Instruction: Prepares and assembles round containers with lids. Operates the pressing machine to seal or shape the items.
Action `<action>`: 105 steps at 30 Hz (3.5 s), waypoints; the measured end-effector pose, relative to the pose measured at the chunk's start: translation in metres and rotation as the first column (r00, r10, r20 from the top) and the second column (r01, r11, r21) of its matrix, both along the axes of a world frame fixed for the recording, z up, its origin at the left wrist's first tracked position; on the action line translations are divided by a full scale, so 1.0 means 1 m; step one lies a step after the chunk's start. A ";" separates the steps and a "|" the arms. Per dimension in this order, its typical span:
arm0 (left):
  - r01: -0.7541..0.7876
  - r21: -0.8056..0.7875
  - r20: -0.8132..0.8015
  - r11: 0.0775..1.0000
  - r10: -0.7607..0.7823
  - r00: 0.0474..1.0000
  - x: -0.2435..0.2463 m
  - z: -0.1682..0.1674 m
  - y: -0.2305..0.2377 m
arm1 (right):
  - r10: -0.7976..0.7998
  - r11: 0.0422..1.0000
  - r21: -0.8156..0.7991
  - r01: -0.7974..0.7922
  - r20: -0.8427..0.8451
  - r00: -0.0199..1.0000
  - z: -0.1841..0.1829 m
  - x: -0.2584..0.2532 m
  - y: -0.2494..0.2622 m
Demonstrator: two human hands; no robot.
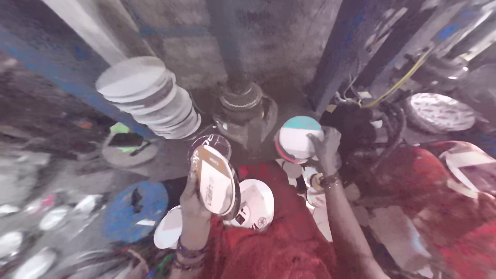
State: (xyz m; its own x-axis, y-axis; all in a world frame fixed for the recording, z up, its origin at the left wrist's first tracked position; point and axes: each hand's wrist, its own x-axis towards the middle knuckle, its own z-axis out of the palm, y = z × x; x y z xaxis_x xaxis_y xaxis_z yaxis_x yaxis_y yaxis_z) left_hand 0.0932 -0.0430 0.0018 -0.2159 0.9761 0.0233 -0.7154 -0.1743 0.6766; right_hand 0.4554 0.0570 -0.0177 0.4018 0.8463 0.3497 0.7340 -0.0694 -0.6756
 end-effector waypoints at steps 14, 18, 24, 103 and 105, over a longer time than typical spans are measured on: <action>0.164 0.116 0.176 0.980 -0.183 0.967 0.004 0.001 0.002 | 0.016 1.000 0.000 -0.016 0.049 0.999 0.002 -0.008 0.009; 0.084 0.039 0.128 0.996 -0.088 0.988 0.004 0.005 0.003 | 0.225 0.958 0.254 -0.136 -0.365 0.903 0.010 0.000 0.004; 0.139 0.049 0.174 0.989 -0.145 0.974 0.003 0.000 0.003 | 0.372 0.916 0.356 -0.186 -0.580 0.725 0.016 0.004 -0.011; -0.138 0.211 -0.688 0.968 0.248 0.682 -0.007 0.048 -0.065 | 0.694 0.591 0.174 -0.787 0.387 0.607 0.068 -0.111 -0.141; -0.134 0.238 -0.688 0.962 0.264 0.676 -0.009 0.048 -0.069 | 0.643 0.553 0.183 -0.813 0.527 0.556 0.073 -0.106 -0.139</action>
